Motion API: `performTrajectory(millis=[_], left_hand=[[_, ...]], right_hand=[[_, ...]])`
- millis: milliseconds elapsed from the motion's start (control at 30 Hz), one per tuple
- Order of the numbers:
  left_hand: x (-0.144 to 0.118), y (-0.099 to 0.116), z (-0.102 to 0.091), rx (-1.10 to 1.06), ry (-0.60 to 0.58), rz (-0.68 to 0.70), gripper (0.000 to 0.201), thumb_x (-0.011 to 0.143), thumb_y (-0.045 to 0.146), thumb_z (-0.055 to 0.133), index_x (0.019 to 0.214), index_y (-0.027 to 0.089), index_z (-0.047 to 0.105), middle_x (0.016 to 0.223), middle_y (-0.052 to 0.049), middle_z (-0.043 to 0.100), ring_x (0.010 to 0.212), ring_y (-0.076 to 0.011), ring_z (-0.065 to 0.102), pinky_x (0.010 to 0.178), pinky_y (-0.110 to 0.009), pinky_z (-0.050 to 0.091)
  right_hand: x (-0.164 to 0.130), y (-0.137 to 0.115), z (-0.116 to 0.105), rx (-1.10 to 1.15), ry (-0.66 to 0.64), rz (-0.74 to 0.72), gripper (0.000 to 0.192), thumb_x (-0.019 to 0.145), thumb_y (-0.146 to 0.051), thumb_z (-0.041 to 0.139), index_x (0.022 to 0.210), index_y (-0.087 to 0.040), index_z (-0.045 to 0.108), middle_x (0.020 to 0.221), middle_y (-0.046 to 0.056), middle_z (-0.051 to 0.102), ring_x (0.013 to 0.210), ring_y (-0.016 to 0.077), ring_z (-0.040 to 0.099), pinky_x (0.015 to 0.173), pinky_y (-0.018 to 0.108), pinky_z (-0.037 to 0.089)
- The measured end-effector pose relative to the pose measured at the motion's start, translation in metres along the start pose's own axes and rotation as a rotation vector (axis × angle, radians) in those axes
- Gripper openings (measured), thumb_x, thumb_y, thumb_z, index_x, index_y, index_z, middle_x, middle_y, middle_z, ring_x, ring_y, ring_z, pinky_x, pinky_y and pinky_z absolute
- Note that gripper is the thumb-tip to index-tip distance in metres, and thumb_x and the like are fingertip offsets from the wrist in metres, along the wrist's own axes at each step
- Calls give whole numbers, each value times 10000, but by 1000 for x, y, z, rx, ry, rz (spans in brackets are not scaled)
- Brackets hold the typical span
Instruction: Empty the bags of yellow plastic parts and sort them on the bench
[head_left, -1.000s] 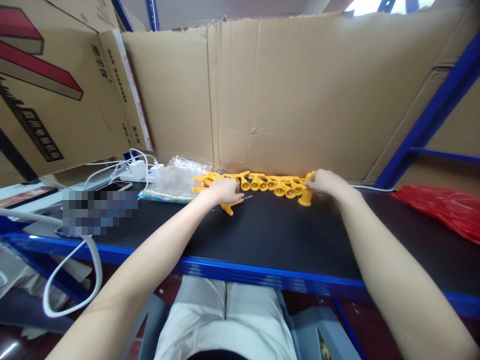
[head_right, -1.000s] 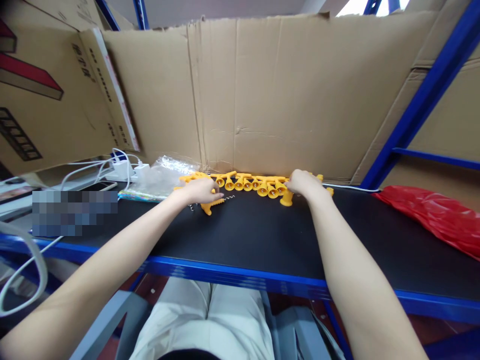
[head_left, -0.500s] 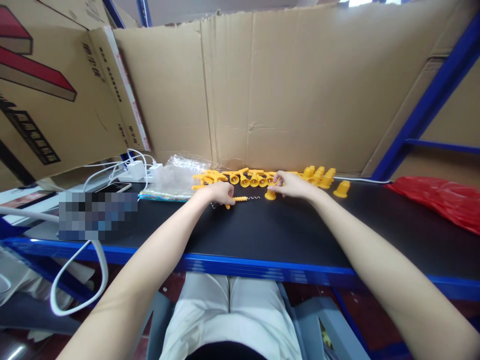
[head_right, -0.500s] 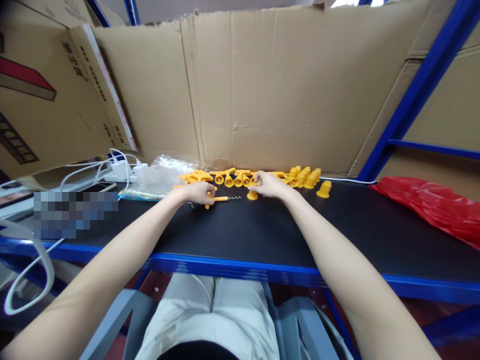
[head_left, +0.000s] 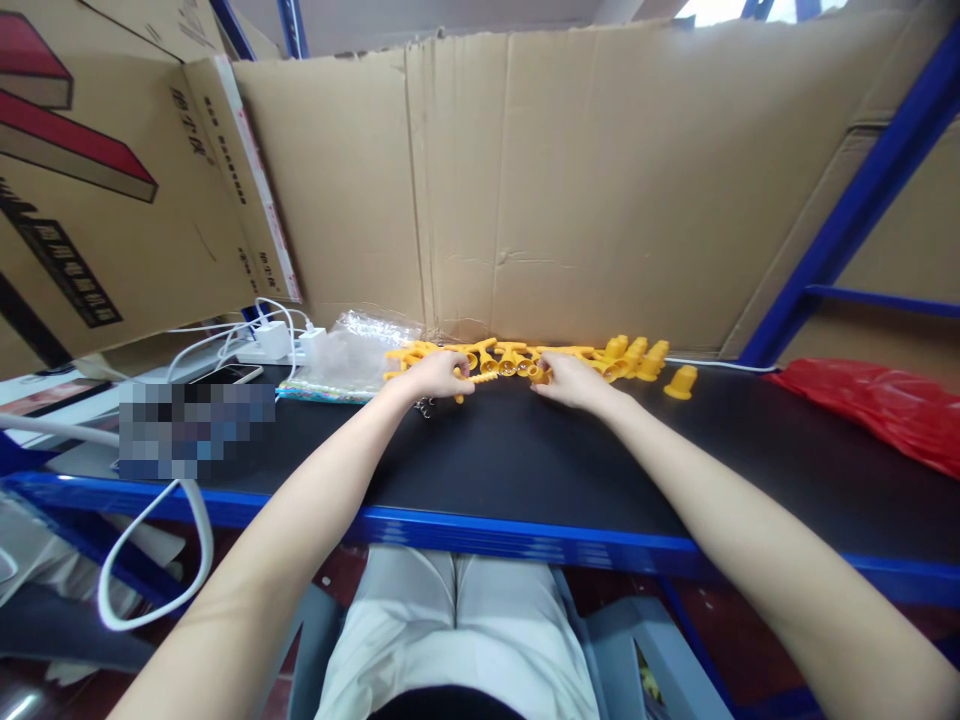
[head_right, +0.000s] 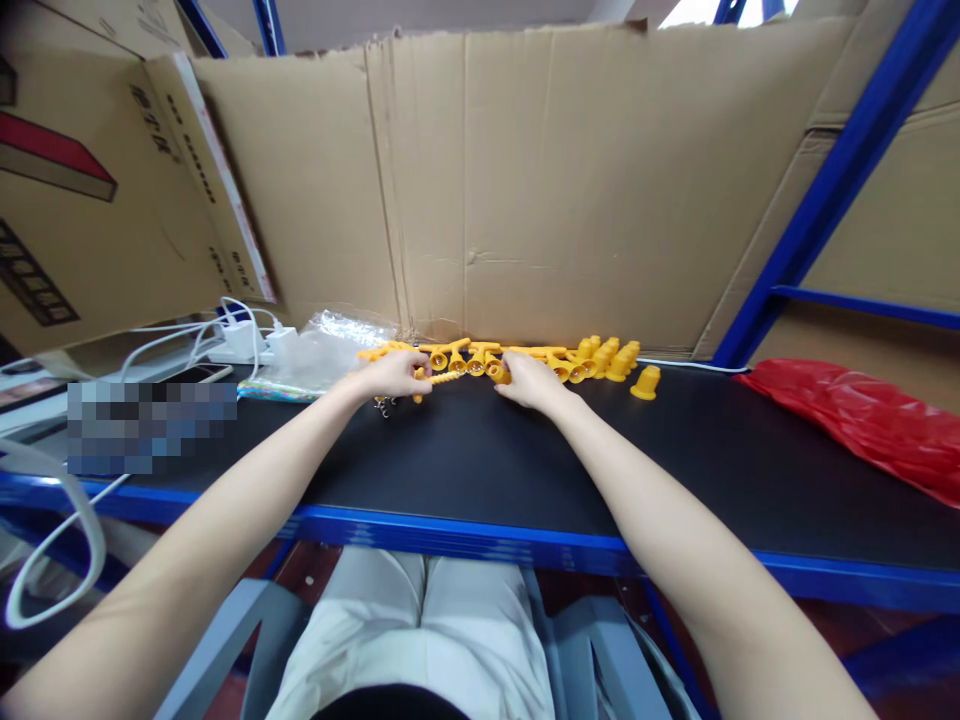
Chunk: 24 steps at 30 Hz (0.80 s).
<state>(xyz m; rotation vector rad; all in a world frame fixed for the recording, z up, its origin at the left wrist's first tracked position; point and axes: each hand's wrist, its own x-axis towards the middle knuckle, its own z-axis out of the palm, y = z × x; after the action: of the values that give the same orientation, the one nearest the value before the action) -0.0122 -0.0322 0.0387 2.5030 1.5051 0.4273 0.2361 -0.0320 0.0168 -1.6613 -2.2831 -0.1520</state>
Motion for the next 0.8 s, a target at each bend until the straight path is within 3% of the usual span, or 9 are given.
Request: performTrajectory(millis=[400,567,800], left_hand=[[2,-4,5,84,60,21,281,663,326,560,903,193,621,777,-29,645,718,-176,583,596,-260,381],[0,-3,5,178,208,-4,346,702,347,551,1027,231,584,831,-38,662,795,-212,603,663,-286,400],[-1,3,9,158,303,-10,351,724,330,543,1062,231,544,854,-41,651,802,-208,598,669,-278,387]], right_hand=[[1,4,0,39,128,-301,253,793,-234,558,1030,-167,616,1028,104,616,922,236,594,818,340,444],[-3,1,-2,20,175,-279,349,847,-286,512,1165,-181,610,1073,117,552,843,214,594,800,345,462],[-4,-1,-1,-3,216,-275,394,867,-344,499,1228,-219,594,1041,101,508,796,194,578,772,346,475]])
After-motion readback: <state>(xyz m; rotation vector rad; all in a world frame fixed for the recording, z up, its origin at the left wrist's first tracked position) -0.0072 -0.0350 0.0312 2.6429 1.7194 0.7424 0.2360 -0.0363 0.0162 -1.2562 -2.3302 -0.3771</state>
